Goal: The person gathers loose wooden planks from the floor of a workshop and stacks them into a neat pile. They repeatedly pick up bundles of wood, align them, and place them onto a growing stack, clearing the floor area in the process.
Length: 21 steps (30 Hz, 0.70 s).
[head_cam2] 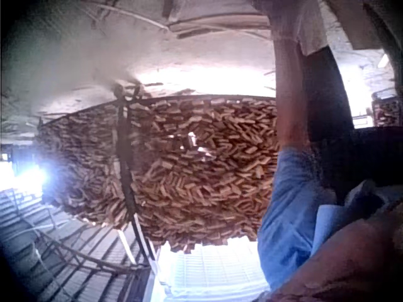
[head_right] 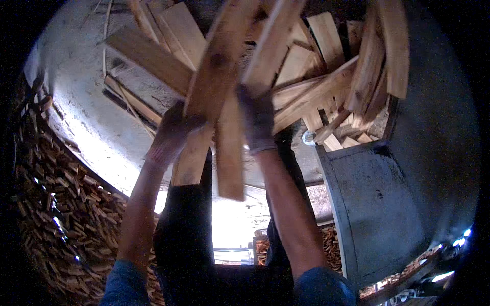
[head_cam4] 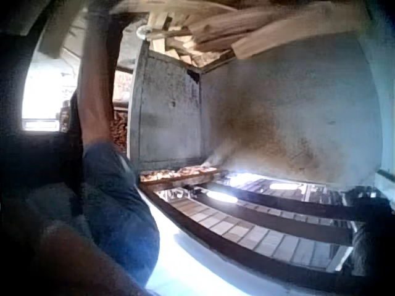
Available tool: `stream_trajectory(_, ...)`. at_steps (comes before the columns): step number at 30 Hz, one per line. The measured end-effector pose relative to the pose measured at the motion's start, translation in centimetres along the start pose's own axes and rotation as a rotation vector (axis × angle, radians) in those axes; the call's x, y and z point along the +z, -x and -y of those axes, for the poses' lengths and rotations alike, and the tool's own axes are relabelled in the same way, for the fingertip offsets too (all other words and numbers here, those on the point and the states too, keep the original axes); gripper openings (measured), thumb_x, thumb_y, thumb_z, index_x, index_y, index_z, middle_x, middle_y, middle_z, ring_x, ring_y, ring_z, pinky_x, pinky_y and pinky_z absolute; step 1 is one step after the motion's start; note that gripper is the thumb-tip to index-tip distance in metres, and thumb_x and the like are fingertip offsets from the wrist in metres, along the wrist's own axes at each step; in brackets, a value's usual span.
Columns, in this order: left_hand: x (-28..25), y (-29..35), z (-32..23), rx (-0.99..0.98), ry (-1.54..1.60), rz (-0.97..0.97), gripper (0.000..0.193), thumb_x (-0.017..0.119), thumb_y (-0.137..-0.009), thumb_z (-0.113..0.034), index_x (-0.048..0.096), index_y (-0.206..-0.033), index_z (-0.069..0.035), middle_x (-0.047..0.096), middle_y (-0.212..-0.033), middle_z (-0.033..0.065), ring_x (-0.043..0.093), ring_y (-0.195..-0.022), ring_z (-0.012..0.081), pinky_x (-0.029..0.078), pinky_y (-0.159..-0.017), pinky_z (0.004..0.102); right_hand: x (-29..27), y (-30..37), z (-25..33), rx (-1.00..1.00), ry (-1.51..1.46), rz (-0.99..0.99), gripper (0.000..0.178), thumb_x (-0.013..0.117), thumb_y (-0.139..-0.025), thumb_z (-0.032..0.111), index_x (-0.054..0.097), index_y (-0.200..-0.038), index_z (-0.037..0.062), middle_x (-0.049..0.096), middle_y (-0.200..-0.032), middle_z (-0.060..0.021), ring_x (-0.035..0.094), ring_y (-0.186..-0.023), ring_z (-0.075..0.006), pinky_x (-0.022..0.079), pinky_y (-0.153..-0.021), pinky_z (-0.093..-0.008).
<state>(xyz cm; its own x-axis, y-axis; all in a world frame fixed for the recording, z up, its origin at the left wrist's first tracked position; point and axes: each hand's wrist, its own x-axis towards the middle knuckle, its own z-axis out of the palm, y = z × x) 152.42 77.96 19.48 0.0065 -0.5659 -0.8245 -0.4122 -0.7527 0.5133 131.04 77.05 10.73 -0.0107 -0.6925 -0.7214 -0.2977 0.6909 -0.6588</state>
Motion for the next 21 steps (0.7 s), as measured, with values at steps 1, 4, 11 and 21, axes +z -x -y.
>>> stream_trajectory(1,-1.0,0.5,-0.2,0.037,-0.066,-0.021,0.056,0.071,-0.09,-0.042,0.055,-0.118,0.004,0.065,-0.106,0.0192,0.067,-0.094,0.033,0.055,-0.079,0.0375,1.4,-0.2,0.2,-0.24,0.302,-0.031,0.051,0.069,-0.093,0.039,0.056,-0.127,0.0024,0.062,-0.116,-0.0245,0.064,-0.103,-0.0355,0.053,-0.088,-0.0424)
stream_trajectory(4,-3.5,2.6,0.9,-0.081,0.086,-0.061,0.053,0.066,-0.094,-0.041,0.052,-0.122,0.002,0.063,-0.109,0.0185,0.065,-0.101,0.0307,0.056,-0.08,0.0386,5.7,0.4,4.4,-0.449,0.649,-0.088,0.064,0.072,-0.087,0.05,0.054,-0.121,-0.0022,0.066,-0.11,-0.019,0.067,-0.099,-0.0317,0.055,-0.081,-0.0387)
stream_trajectory(11,-6.9,-4.8,5.3,0.05,0.028,-0.245,0.057,0.063,-0.096,-0.038,0.049,-0.137,0.0,0.062,-0.126,0.0201,0.058,-0.12,0.031,0.043,-0.102,0.0402,6.5,-3.9,8.8,-0.168,0.675,0.486,0.107,0.068,-0.077,0.072,0.037,-0.143,-0.0063,0.057,-0.127,-0.0317,0.054,-0.126,-0.0413,0.045,-0.105,-0.0445)
stream_trajectory(21,11.4,-6.5,-0.8,0.364,-0.203,-0.184,0.078,0.078,-0.083,-0.041,0.047,-0.142,-0.001,0.057,-0.137,0.0247,0.056,-0.126,0.0388,0.045,-0.107,0.043,-17.6,-3.3,-4.7,0.073,0.71,-0.035,0.046,0.064,-0.094,0.048,0.068,-0.117,0.0087,0.061,-0.115,-0.0224,0.06,-0.107,-0.0398,0.047,-0.095,-0.0468)
